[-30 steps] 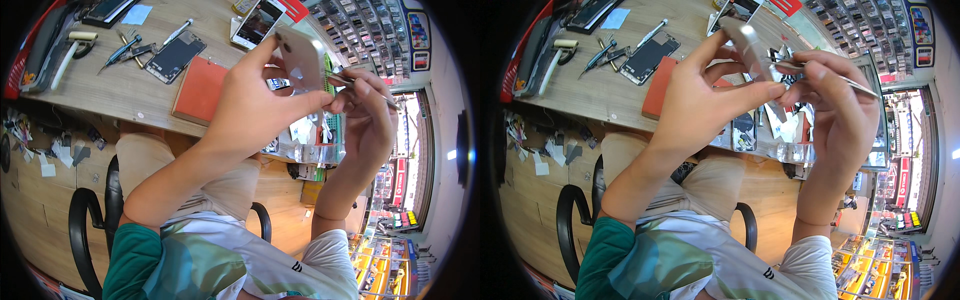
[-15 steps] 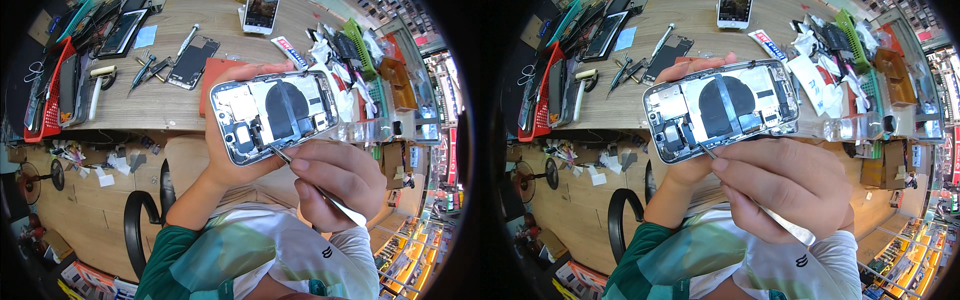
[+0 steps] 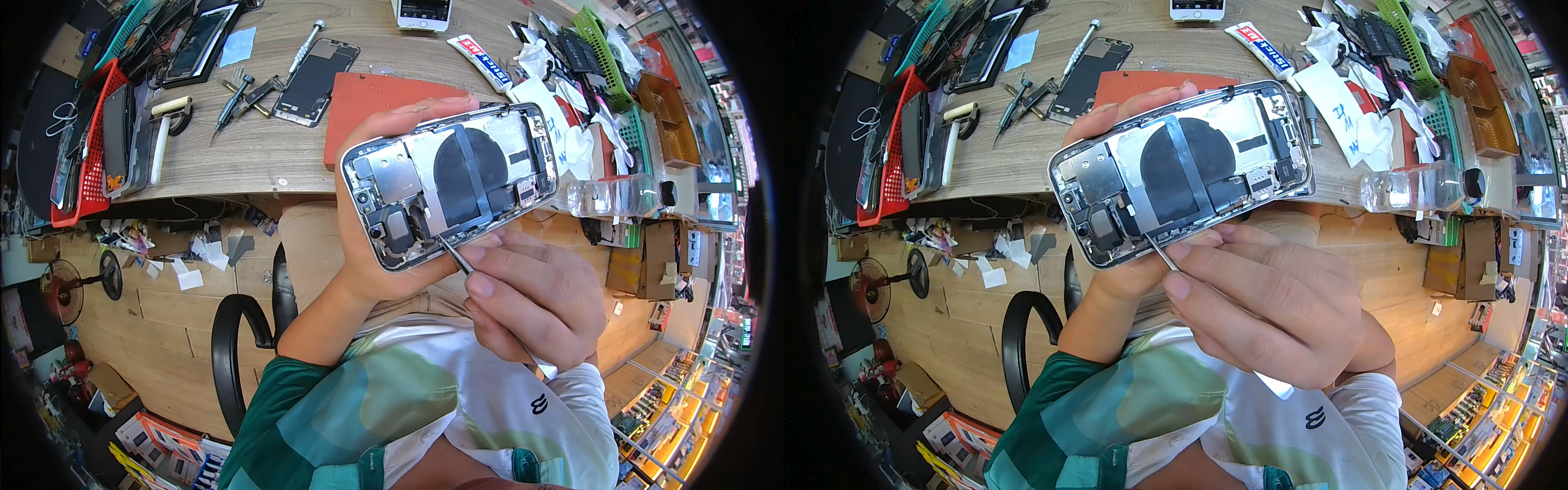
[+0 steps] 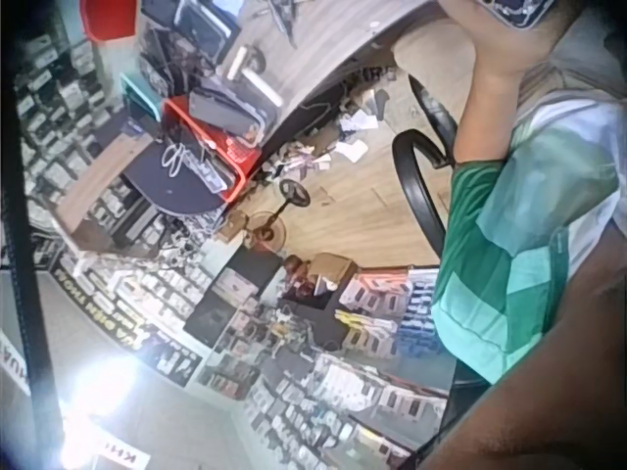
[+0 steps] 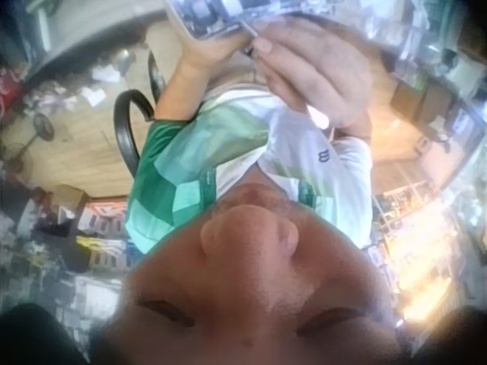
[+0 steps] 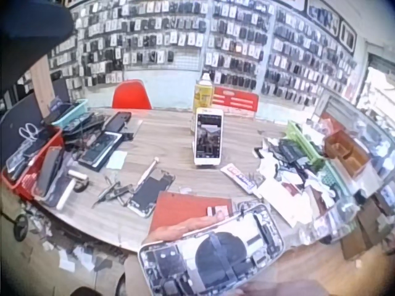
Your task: The person uses tweezers and a metal spudger to carefully remove internal components from a disassembled smartphone. They lift and detach a circular wireless charging coil and set it aside on the workbench.
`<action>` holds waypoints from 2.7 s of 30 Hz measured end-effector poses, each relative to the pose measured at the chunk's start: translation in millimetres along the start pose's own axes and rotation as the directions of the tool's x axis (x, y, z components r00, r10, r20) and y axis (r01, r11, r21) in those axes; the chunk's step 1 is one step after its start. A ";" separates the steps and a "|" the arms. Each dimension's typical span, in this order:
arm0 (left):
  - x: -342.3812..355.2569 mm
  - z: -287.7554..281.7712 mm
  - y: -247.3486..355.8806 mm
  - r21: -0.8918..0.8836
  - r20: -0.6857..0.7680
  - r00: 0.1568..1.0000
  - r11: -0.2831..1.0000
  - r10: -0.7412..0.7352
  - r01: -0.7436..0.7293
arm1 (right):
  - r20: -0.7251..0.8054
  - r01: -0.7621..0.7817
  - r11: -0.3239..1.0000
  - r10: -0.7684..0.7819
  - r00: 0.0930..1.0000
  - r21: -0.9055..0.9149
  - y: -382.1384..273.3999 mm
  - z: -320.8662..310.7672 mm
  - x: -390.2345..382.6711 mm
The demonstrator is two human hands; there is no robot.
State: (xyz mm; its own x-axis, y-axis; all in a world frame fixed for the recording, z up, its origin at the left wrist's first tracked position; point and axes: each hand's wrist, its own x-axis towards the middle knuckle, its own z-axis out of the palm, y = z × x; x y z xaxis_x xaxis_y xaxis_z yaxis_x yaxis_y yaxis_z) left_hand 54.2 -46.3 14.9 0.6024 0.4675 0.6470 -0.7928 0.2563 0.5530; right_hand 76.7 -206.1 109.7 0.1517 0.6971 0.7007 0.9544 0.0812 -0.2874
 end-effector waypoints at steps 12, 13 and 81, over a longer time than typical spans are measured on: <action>-8.9 -4.5 1.5 -0.030 0.085 0.996 0.999 -0.016 0.018 | 0.100 -0.383 0.874 0.370 0.924 0.299 -4.1 -16.6 -3.4; -9.1 -4.8 1.0 -0.035 0.089 0.996 0.999 -0.017 0.020 | 0.102 -0.350 0.897 0.334 0.937 0.272 -2.2 -17.0 -3.5; -16.7 -18.7 -0.8 0.054 0.139 0.990 0.998 -0.039 0.032 | 0.190 -0.596 0.636 0.590 0.785 0.490 -4.0 -11.7 -4.6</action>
State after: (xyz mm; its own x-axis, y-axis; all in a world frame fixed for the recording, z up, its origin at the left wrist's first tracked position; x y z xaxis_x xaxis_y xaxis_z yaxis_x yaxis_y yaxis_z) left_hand 43.0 -38.5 -6.3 0.6399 0.3351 0.6916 -0.7671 0.2252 0.6007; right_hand 75.2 -218.0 115.2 0.6330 0.7304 0.2567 0.3905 -0.0149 -0.9205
